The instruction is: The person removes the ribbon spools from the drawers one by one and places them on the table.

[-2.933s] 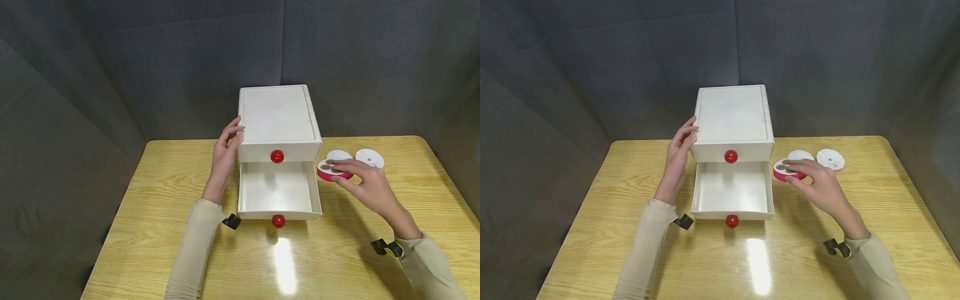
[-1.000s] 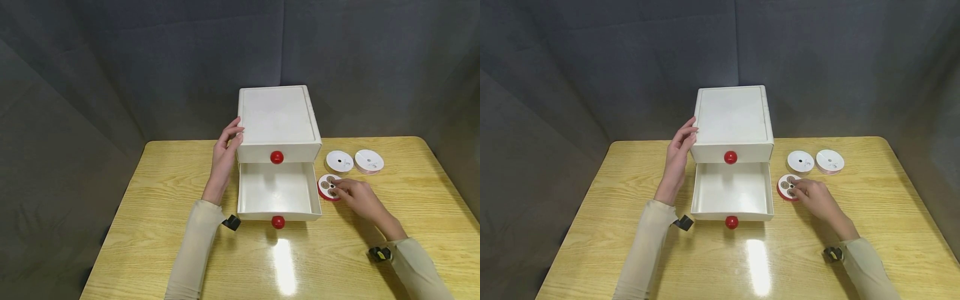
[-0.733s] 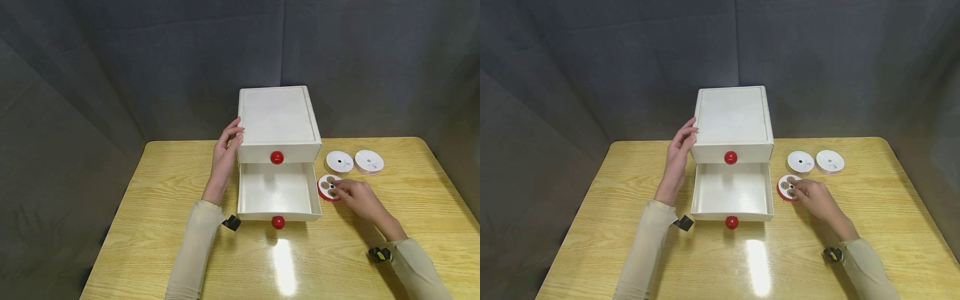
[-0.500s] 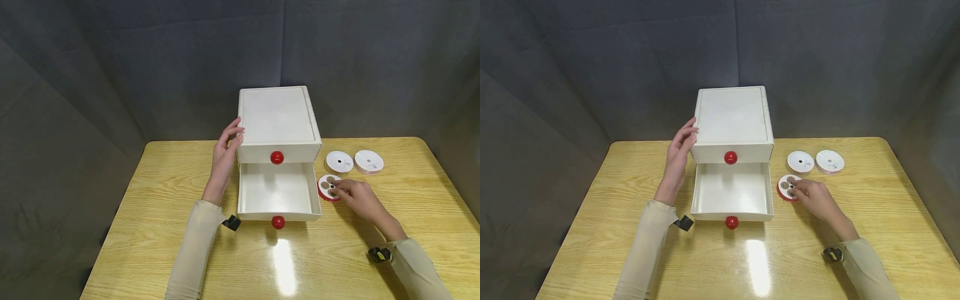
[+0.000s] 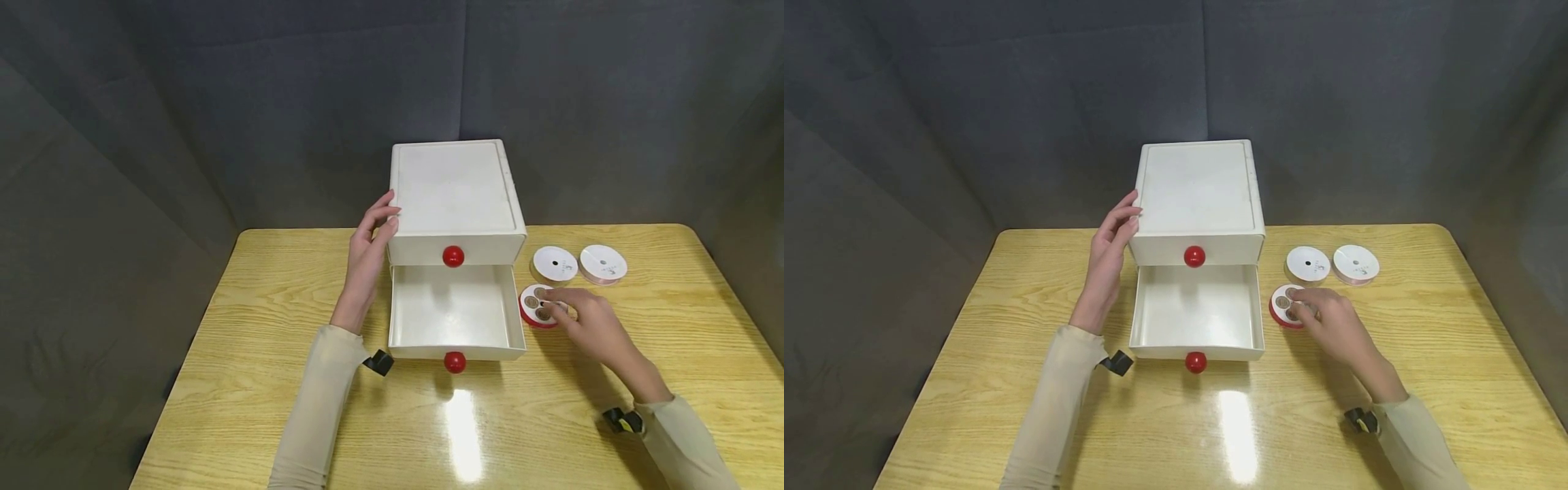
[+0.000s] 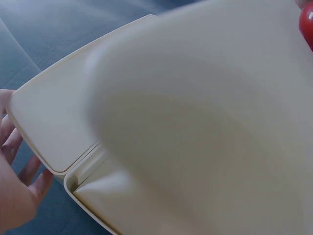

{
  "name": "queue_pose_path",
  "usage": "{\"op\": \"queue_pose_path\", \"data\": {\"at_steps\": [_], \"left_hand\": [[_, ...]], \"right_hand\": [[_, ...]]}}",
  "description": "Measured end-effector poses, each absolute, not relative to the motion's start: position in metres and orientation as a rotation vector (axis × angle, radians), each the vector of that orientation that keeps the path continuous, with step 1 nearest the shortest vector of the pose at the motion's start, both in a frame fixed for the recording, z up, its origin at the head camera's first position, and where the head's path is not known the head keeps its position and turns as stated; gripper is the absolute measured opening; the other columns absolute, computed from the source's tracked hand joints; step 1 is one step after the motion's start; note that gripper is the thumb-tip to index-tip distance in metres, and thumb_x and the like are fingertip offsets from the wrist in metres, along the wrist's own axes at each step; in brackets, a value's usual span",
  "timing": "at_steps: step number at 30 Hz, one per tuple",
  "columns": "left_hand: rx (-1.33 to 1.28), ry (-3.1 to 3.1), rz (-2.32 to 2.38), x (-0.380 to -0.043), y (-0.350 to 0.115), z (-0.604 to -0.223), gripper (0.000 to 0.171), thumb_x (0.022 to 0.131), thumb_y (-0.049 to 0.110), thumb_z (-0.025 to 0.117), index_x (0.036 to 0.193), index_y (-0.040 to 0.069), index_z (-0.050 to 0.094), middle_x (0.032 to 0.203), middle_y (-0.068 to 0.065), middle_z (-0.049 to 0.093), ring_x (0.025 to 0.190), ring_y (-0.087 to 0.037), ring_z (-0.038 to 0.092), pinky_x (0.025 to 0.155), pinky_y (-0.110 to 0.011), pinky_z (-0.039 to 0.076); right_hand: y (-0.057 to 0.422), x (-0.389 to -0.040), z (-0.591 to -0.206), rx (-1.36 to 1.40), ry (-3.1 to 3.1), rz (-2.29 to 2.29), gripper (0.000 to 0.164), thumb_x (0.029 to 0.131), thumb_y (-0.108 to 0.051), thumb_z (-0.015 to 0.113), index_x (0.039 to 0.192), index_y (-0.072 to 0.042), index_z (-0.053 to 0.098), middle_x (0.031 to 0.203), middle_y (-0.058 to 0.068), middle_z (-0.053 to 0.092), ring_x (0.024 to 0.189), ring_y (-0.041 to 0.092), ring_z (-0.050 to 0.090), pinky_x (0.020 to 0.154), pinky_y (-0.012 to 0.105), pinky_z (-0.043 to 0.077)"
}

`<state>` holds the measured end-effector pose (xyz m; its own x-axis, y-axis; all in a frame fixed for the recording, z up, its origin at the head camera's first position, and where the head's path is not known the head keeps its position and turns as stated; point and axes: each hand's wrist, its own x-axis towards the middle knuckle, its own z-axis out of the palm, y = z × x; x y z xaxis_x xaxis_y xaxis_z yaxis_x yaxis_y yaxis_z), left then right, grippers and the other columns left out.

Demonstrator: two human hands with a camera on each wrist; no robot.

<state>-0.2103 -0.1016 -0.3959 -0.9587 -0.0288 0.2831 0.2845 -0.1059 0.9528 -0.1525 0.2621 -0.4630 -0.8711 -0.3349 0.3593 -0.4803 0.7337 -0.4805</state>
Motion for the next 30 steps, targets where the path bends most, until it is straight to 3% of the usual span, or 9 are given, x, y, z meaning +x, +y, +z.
{"op": "queue_pose_path", "data": {"at_steps": [2,4,7,9,11,14,19,22,30], "left_hand": [[-0.286,-1.941,-2.171,-0.21,-0.102,-0.396,0.027,0.105,0.019,0.058,0.126,0.003,0.065,0.153,0.011,0.05,0.141,-0.009,0.042,0.116,-0.036,0.034],[-0.284,-1.938,-2.17,-0.21,-0.102,-0.395,0.027,0.105,0.018,0.058,0.126,0.002,0.065,0.153,0.01,0.05,0.142,-0.01,0.042,0.116,-0.036,0.034],[-0.286,-1.934,-2.171,-0.21,-0.103,-0.396,0.027,0.105,0.018,0.058,0.126,0.003,0.065,0.153,0.01,0.05,0.142,-0.01,0.042,0.116,-0.036,0.034],[-0.287,-1.938,-2.169,-0.211,-0.103,-0.396,0.027,0.105,0.019,0.058,0.126,0.003,0.065,0.153,0.011,0.05,0.142,-0.01,0.042,0.116,-0.036,0.034],[-0.286,-1.941,-2.168,-0.211,-0.102,-0.396,0.026,0.105,0.019,0.058,0.126,0.004,0.066,0.153,0.011,0.05,0.141,-0.01,0.042,0.116,-0.036,0.034],[-0.28,-1.945,-2.166,-0.21,-0.102,-0.396,0.027,0.105,0.019,0.058,0.126,0.005,0.066,0.153,0.012,0.05,0.141,-0.01,0.042,0.116,-0.037,0.034],[-0.275,-1.949,-2.164,-0.21,-0.101,-0.396,0.027,0.105,0.02,0.058,0.126,0.004,0.066,0.153,0.012,0.05,0.141,-0.01,0.042,0.117,-0.038,0.034],[-0.275,-1.953,-2.162,-0.21,-0.101,-0.396,0.027,0.105,0.02,0.057,0.126,0.004,0.066,0.153,0.012,0.05,0.141,-0.01,0.042,0.117,-0.038,0.034],[-0.287,-1.936,-2.178,-0.21,-0.101,-0.395,0.028,0.105,0.019,0.058,0.126,0.002,0.066,0.153,0.009,0.05,0.141,-0.011,0.042,0.116,-0.037,0.034]], "right_hand": [[0.257,-0.148,-0.454,0.637,-2.651,0.839,0.02,0.09,-0.001,0.074,0.11,0.0,0.078,0.11,0.018,0.076,0.105,0.042,0.07,0.088,0.054,0.053],[0.252,-0.143,-0.446,0.641,-2.601,0.826,0.02,0.089,0.001,0.075,0.108,-0.002,0.078,0.108,0.014,0.077,0.101,0.037,0.072,0.086,0.038,0.054],[0.244,-0.137,-0.435,0.663,-2.519,0.814,0.022,0.087,0.002,0.076,0.107,-0.006,0.08,0.103,0.007,0.078,0.093,0.028,0.074,0.081,0.016,0.048],[0.24,-0.133,-0.429,0.691,-2.453,0.814,0.024,0.084,0.004,0.077,0.105,-0.006,0.08,0.101,0.006,0.079,0.087,0.024,0.074,0.077,0.01,0.046],[0.236,-0.129,-0.423,0.724,-2.382,0.812,0.024,0.083,0.004,0.077,0.104,-0.006,0.08,0.098,0.005,0.079,0.082,0.021,0.073,0.073,0.011,0.047],[0.231,-0.124,-0.418,0.769,-2.271,0.828,0.013,0.094,-0.01,0.072,0.102,-0.003,0.08,0.094,0.006,0.079,0.076,0.016,0.071,0.066,0.015,0.049],[0.216,-0.113,-0.41,0.817,-2.115,0.872,0.047,0.107,-0.041,0.056,0.094,-0.002,0.079,0.08,0.004,0.075,0.059,0.003,0.055,0.053,0.016,0.042],[0.205,-0.104,-0.405,0.869,-2.056,0.89,0.045,0.107,-0.038,0.056,0.091,-0.002,0.078,0.073,0.0,0.07,0.056,0.0,0.049,0.051,0.014,0.04],[0.179,-0.085,-0.398,1.051,-1.934,0.963,0.037,0.107,-0.028,0.059,0.085,-0.003,0.075,0.069,-0.003,0.065,0.057,0.001,0.05,0.05,0.014,0.042]]}}
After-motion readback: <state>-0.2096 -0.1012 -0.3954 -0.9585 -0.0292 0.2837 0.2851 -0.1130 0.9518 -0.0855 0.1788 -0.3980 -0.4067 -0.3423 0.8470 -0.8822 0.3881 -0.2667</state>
